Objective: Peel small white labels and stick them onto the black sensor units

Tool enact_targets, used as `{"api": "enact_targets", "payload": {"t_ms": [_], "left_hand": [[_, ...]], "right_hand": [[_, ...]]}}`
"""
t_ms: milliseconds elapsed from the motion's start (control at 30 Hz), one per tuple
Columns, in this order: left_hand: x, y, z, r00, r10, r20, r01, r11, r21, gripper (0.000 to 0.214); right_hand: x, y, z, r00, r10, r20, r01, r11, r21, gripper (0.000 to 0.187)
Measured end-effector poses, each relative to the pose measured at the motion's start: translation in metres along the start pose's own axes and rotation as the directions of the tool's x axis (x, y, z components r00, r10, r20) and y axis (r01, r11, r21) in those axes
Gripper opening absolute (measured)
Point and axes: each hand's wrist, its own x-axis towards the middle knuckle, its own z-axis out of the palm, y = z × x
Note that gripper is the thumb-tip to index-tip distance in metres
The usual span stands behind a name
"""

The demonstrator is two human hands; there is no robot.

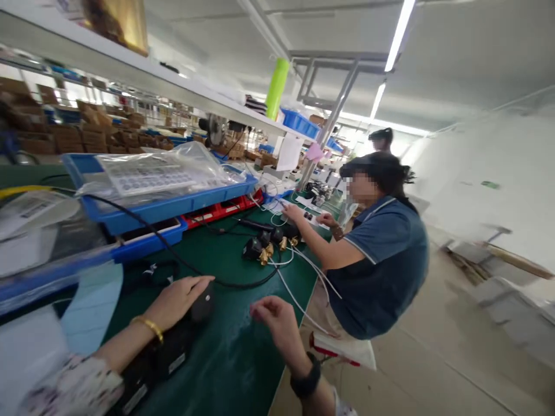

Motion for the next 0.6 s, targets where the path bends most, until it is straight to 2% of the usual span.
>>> {"api": "enact_targets", "payload": {"t_ms": [67, 167, 267, 367, 467, 600], "left_hand": [[0.005, -0.005, -0.008, 1.0, 0.0, -0.013, -0.002, 0.988, -0.156, 0.055], [0.011, -0.016, -0.012, 0.999, -0.033, -0.023, 0.027, 0.972, -0.233, 0.06], [0.015, -0.025, -0.011, 0.999, -0.028, -0.031, 0.019, 0.964, -0.265, 0.059], [0.018, -0.03, -0.008, 0.999, 0.003, -0.035, -0.012, 0.963, -0.27, 0.059], [0.019, -0.032, -0.008, 0.999, 0.023, -0.033, -0.03, 0.966, -0.259, 0.059], [0.02, -0.034, -0.008, 0.999, 0.035, -0.024, -0.039, 0.967, -0.251, 0.058]], "right_hand": [[0.009, -0.008, 0.011, 0.996, -0.068, 0.053, 0.071, 0.997, -0.038, 0.028], [0.025, -0.018, 0.038, 0.975, -0.144, 0.167, 0.157, 0.985, -0.066, 0.016], [0.035, -0.027, 0.07, 0.907, -0.289, 0.308, 0.35, 0.922, -0.166, 0.008], [0.039, -0.032, 0.095, 0.839, -0.394, 0.376, 0.512, 0.807, -0.296, 0.008], [0.042, -0.033, 0.109, 0.807, -0.425, 0.411, 0.576, 0.719, -0.388, 0.011], [0.045, -0.032, 0.112, 0.761, -0.428, 0.487, 0.642, 0.6, -0.477, 0.013]]}}
